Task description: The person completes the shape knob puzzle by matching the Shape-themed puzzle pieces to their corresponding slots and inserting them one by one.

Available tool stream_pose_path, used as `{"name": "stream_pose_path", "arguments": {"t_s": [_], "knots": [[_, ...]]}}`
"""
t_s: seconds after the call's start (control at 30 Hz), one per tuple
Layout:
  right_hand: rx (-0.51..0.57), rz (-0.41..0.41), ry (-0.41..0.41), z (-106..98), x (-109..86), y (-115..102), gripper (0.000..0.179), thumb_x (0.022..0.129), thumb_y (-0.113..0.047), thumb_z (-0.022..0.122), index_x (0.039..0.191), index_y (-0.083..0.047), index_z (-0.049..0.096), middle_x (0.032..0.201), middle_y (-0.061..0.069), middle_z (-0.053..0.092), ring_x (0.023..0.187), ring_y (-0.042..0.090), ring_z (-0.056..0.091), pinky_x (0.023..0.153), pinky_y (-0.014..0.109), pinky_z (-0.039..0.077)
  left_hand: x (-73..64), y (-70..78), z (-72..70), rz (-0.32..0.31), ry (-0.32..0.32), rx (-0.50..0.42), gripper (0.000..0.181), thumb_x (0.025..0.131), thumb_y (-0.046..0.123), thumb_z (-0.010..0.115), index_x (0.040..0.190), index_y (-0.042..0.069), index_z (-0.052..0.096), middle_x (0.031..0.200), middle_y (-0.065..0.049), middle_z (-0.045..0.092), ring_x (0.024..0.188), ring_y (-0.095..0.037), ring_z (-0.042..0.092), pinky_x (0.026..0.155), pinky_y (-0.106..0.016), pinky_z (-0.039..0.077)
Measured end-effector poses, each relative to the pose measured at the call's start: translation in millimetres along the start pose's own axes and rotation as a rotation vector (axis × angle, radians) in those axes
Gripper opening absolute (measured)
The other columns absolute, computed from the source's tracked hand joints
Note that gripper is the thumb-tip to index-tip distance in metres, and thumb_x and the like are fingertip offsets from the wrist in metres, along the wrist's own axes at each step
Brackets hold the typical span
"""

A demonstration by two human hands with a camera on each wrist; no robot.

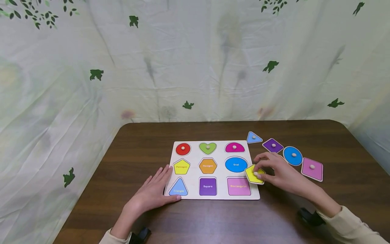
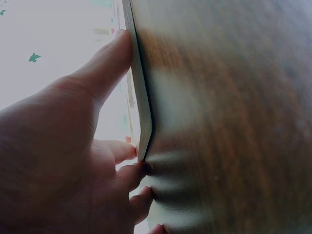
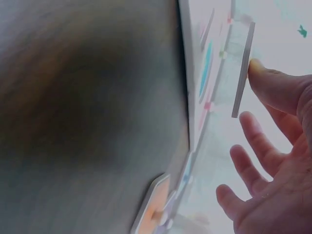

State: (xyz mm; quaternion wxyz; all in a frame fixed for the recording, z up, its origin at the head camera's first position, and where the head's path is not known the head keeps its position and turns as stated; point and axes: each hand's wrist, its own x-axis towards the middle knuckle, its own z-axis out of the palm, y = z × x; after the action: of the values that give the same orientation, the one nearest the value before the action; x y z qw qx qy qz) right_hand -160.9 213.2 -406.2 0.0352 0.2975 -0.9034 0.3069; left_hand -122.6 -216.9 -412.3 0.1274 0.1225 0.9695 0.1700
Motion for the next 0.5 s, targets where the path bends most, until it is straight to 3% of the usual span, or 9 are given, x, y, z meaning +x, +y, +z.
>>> {"name": "stream_pose_path", "arguments": {"t_s": [0.17, 0.5], "knots": [[0.018, -0.016, 0.001, 4.5, 10.3, -7.1, 0.021, 0.08, -0.019, 0.083, 0.093, -0.03, 0.072, 0.116, 0.002, 0.06, 0.112, 0.024, 0.053, 0.085, 0.042, 0.054, -0.1, 0.3, 0.2, -0.006, -0.001, -0.002, 0.109, 0.077, 0.069, 0.068, 0.157, 0.01, 0.023, 0.162, -0.009, 0.02, 0.149, -0.031, 0.013, 0.114, -0.06, 0.017], [0.052, 0.008, 0.039, 15.9, 24.9, -18.7, 0.023, 0.081, -0.014, 0.082, 0.093, -0.03, 0.07, 0.12, 0.003, 0.058, 0.118, 0.026, 0.048, 0.086, 0.047, 0.053, -0.2, 0.5, 1.2, -0.017, -0.004, -0.006, 0.109, 0.077, 0.069, 0.068, 0.157, 0.011, 0.023, 0.162, -0.008, 0.02, 0.149, -0.031, 0.013, 0.114, -0.06, 0.016]]}}
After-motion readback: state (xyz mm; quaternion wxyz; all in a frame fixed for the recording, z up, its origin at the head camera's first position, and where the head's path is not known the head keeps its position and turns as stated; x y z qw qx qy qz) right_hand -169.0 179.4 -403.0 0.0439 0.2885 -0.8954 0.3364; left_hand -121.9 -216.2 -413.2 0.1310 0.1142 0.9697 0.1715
